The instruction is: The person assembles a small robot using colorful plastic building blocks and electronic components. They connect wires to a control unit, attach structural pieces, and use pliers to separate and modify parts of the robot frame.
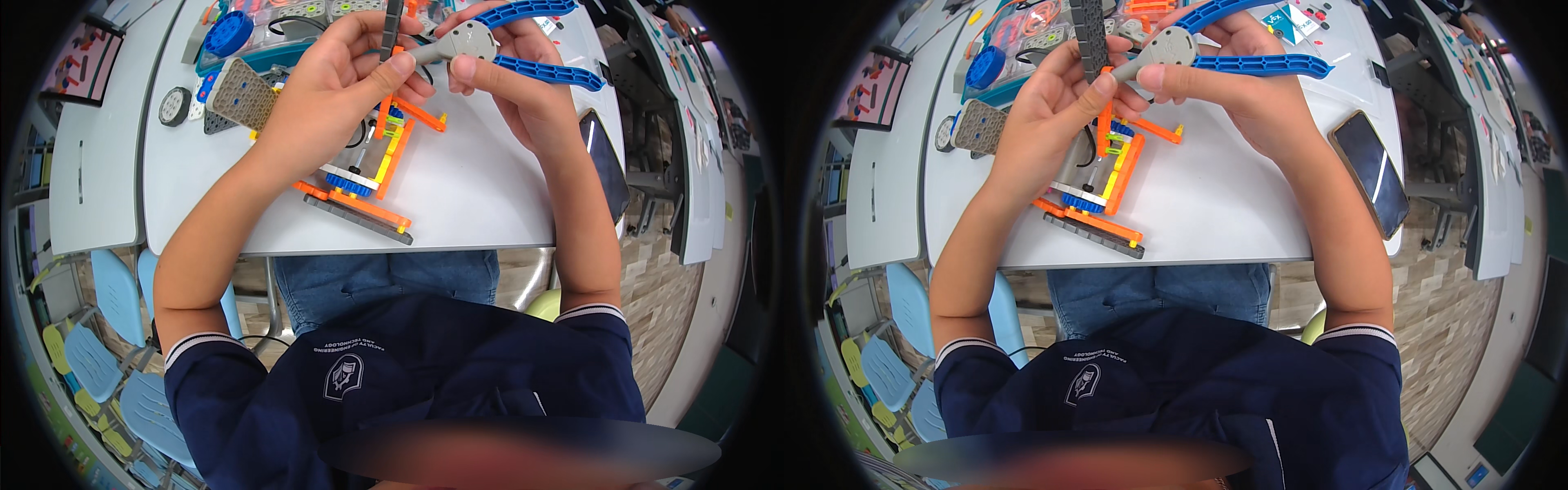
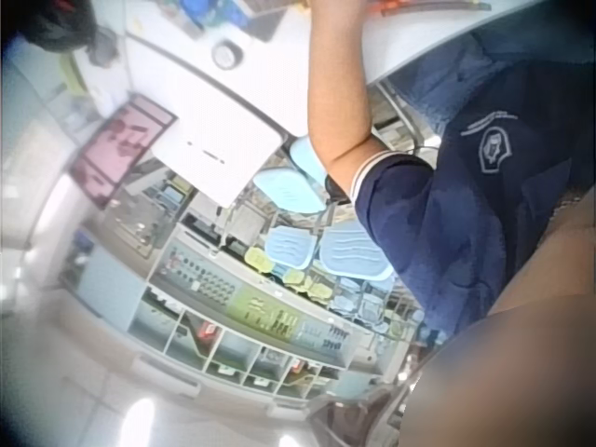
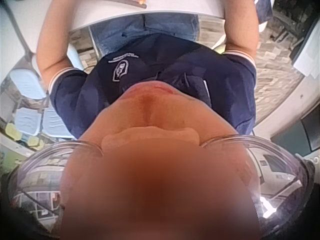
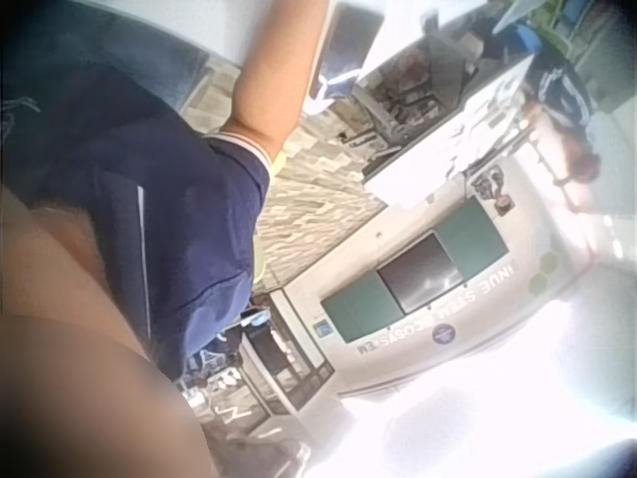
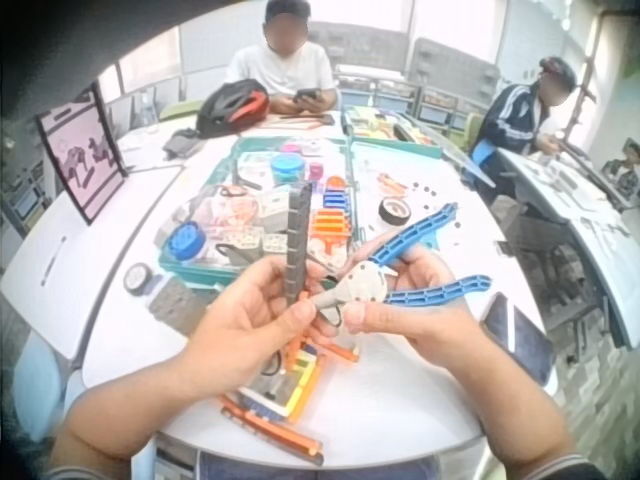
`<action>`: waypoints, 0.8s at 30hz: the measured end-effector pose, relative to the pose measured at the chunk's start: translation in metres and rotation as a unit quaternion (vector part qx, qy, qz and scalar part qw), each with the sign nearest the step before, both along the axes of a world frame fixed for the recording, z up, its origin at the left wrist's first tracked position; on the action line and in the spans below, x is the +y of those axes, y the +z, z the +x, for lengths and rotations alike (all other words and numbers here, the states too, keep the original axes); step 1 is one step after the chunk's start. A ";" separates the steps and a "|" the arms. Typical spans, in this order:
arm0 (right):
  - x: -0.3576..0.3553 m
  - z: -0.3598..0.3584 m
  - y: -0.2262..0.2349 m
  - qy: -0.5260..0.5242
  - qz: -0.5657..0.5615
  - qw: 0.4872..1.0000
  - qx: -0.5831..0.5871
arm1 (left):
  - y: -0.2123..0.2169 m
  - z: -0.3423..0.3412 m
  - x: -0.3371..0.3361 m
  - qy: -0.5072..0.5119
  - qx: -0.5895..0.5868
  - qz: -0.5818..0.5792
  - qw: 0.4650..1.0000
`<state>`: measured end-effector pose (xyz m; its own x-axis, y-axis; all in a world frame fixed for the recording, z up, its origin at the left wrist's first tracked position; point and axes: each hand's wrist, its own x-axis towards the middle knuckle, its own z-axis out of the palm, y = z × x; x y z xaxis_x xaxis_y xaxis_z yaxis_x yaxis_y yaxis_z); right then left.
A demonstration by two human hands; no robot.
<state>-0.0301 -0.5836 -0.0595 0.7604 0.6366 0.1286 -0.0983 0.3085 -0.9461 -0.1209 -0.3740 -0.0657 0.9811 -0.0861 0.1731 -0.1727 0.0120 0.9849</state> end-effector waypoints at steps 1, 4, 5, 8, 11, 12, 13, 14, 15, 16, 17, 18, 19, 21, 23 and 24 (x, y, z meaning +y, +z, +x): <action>0.000 0.000 -0.001 0.003 -0.001 1.000 -0.023 | 0.000 -0.001 0.000 0.005 0.003 0.004 1.000; -0.001 0.002 -0.003 0.016 -0.002 0.999 -0.048 | 0.000 -0.002 -0.001 0.015 0.003 0.007 1.000; -0.001 0.002 -0.003 0.021 -0.002 0.999 -0.049 | 0.001 -0.002 -0.001 0.014 0.002 0.009 1.000; 0.001 0.003 0.000 0.027 0.039 0.997 -0.058 | 0.001 -0.002 0.000 0.020 -0.002 0.013 1.000; 0.003 -0.001 0.006 0.021 0.070 0.997 0.002 | 0.002 -0.003 -0.001 0.034 -0.005 0.009 0.999; 0.003 -0.002 0.009 0.006 0.060 0.998 -0.009 | 0.002 -0.003 0.000 0.032 -0.003 0.008 0.999; 0.002 -0.003 0.012 -0.008 0.051 0.998 -0.020 | 0.002 -0.003 0.001 0.030 0.000 0.006 1.000; 0.002 -0.004 0.015 -0.022 0.042 0.998 -0.031 | 0.002 -0.003 0.001 0.031 0.000 0.006 0.999; 0.000 -0.005 0.018 -0.004 0.059 0.998 -0.022 | 0.002 -0.003 0.002 0.032 0.000 0.005 0.999; -0.001 -0.005 0.021 0.014 0.076 0.997 -0.012 | 0.001 -0.003 0.002 0.034 0.001 0.004 0.999; -0.003 -0.005 0.022 0.018 0.086 0.996 -0.005 | 0.001 -0.002 0.002 0.045 -0.003 -0.002 0.999; -0.004 -0.003 0.023 0.022 0.096 0.995 0.003 | 0.000 -0.001 0.001 0.056 -0.006 -0.008 0.998; -0.005 -0.003 0.022 0.012 0.100 0.995 0.009 | 0.000 0.000 0.001 0.067 -0.010 -0.014 0.998; -0.004 0.001 0.018 -0.001 0.094 0.995 -0.022 | 0.000 0.000 -0.002 0.066 -0.009 -0.024 0.998; 0.000 0.004 0.010 0.002 0.072 0.995 -0.074 | 0.001 0.000 -0.006 0.046 -0.003 -0.039 0.998; 0.002 0.005 0.006 0.007 0.061 0.994 -0.089 | 0.002 -0.001 -0.007 0.027 0.004 -0.049 0.998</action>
<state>-0.0248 -0.5815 -0.0533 0.7092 0.6189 0.3376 0.0616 0.4226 -0.9042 -0.1221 -0.3813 -0.0640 0.9853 -0.0167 0.1703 -0.1678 0.0991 0.9808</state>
